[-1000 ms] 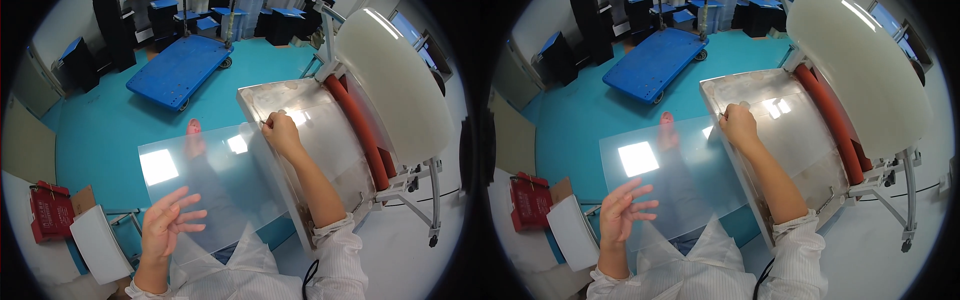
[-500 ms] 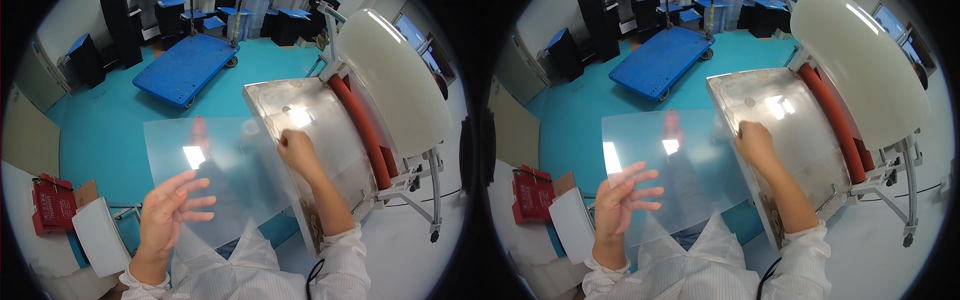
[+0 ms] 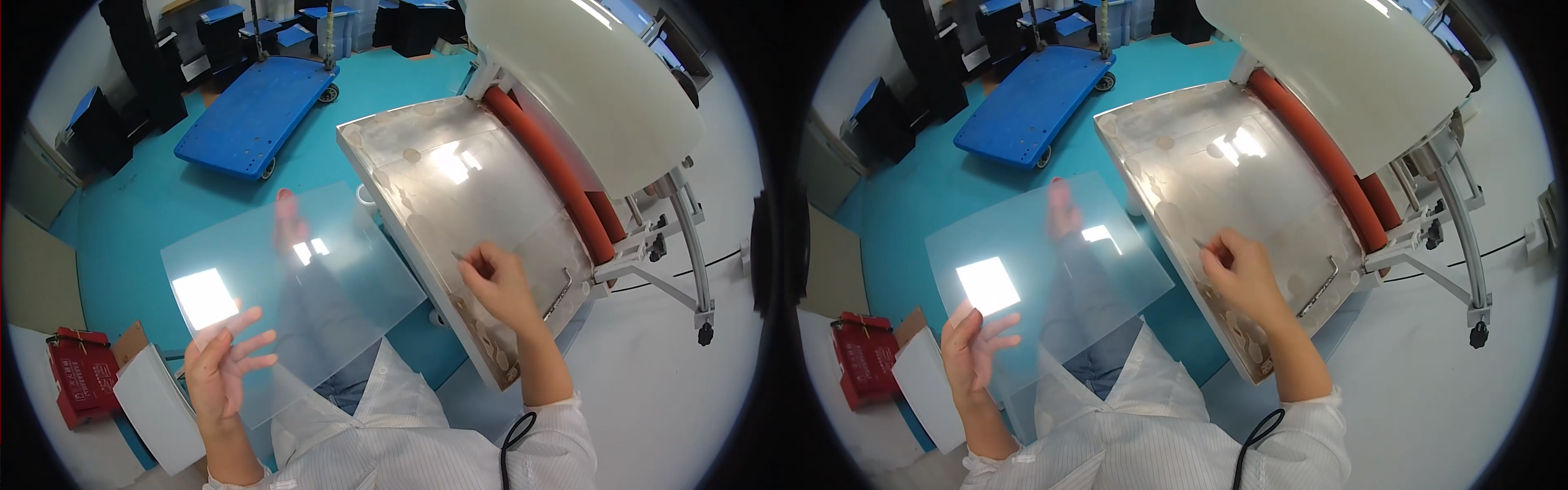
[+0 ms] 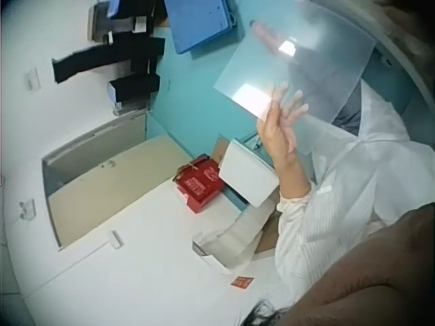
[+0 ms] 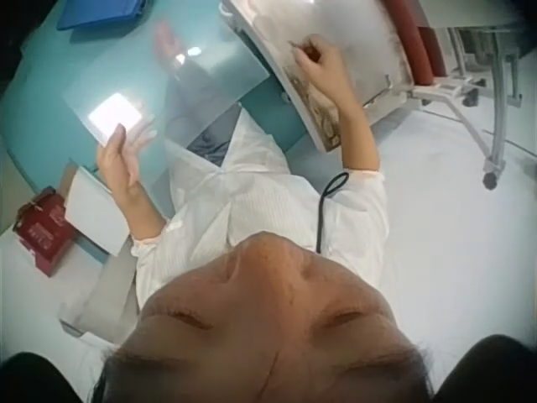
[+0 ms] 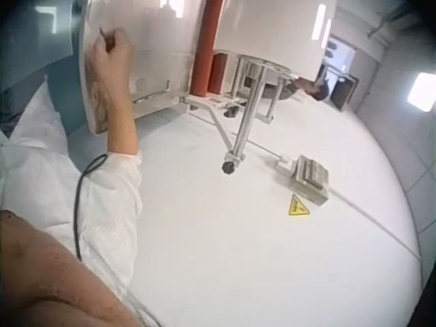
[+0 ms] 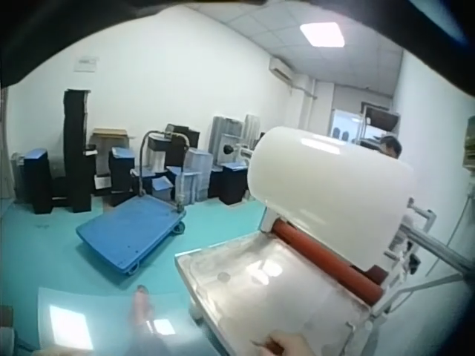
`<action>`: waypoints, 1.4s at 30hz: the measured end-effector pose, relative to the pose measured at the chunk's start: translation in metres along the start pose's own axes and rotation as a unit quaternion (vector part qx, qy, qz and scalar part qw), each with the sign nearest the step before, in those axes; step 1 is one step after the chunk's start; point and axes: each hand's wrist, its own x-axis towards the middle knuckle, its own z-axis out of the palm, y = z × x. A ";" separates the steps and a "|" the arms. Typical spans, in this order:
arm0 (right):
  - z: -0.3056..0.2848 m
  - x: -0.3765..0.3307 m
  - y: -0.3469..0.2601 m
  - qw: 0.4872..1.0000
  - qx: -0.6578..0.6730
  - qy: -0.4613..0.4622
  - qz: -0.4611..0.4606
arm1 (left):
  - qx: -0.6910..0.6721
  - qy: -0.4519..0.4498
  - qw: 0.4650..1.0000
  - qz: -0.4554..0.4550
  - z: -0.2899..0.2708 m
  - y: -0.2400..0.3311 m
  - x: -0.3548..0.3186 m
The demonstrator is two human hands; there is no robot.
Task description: Processing and arranging transparent plastic sheets on a specialized light table workstation.
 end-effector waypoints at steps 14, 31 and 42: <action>0.033 0.011 0.030 0.984 0.129 0.110 -0.052 | -0.104 0.033 0.993 -0.050 0.002 -0.063 0.016; 0.026 0.012 0.025 0.987 0.090 0.101 -0.081 | -0.077 -0.015 0.993 -0.084 0.032 -0.092 0.039; 0.036 0.014 0.034 0.990 0.101 0.084 -0.050 | -0.116 -0.066 0.987 -0.090 0.076 -0.118 0.062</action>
